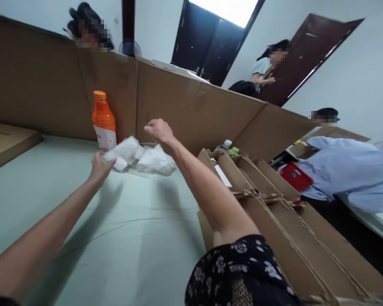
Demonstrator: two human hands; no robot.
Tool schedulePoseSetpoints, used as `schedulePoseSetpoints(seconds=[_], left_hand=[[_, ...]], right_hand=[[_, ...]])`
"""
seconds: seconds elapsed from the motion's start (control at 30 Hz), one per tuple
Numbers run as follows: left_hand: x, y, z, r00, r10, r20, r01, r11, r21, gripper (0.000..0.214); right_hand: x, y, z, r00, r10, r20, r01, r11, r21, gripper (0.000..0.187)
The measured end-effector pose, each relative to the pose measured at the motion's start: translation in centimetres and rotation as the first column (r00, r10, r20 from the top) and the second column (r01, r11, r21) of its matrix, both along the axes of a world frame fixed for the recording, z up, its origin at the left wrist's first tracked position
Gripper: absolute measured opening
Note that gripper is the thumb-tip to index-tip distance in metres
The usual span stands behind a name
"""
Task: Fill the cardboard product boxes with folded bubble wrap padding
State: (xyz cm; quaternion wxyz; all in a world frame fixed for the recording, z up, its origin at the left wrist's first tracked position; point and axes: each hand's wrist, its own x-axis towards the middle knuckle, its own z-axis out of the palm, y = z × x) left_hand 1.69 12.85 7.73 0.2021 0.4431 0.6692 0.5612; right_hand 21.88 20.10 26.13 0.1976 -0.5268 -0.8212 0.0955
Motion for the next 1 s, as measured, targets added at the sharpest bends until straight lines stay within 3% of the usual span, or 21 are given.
schedulePoseSetpoints(seconds=[0.17, 0.3, 0.5, 0.73, 0.87, 1.0], left_hand=[[-0.6, -4.9, -5.2, 0.984, -0.053, -0.167, 0.039, 0.995, -0.088, 0.058], [0.0, -6.4, -6.8, 0.956, -0.102, -0.274, 0.077, 0.992, -0.100, 0.053], [0.2, -5.9, -7.2, 0.930, -0.087, -0.356, 0.054, 0.993, -0.101, 0.051], [0.4, -5.8, -7.7, 0.908, -0.086, -0.411, 0.048, 0.994, -0.100, 0.048], [0.5, -5.8, -7.7, 0.912, -0.074, -0.404, 0.040, 0.995, -0.091, 0.047], [0.4, -5.8, -7.7, 0.918, -0.057, -0.392, 0.025, 0.996, -0.086, 0.047]], right_hand=[[-1.6, -3.3, -8.5, 0.989, 0.074, 0.129, -0.069, 0.997, -0.047, 0.038], [-3.6, -5.0, -13.3, 0.972, 0.143, 0.188, -0.146, 0.989, 0.005, 0.058], [-8.9, -1.9, -14.8, 0.911, 0.296, 0.288, -0.352, 0.921, 0.167, 0.059], [-11.7, 3.7, -16.7, 0.899, 0.242, 0.366, -0.290, 0.954, 0.081, 0.047], [-11.1, 1.8, -17.2, 0.911, 0.202, 0.359, -0.261, 0.957, 0.124, 0.043], [-10.4, -2.2, -18.1, 0.843, 0.395, 0.365, -0.449, 0.890, 0.074, 0.033]])
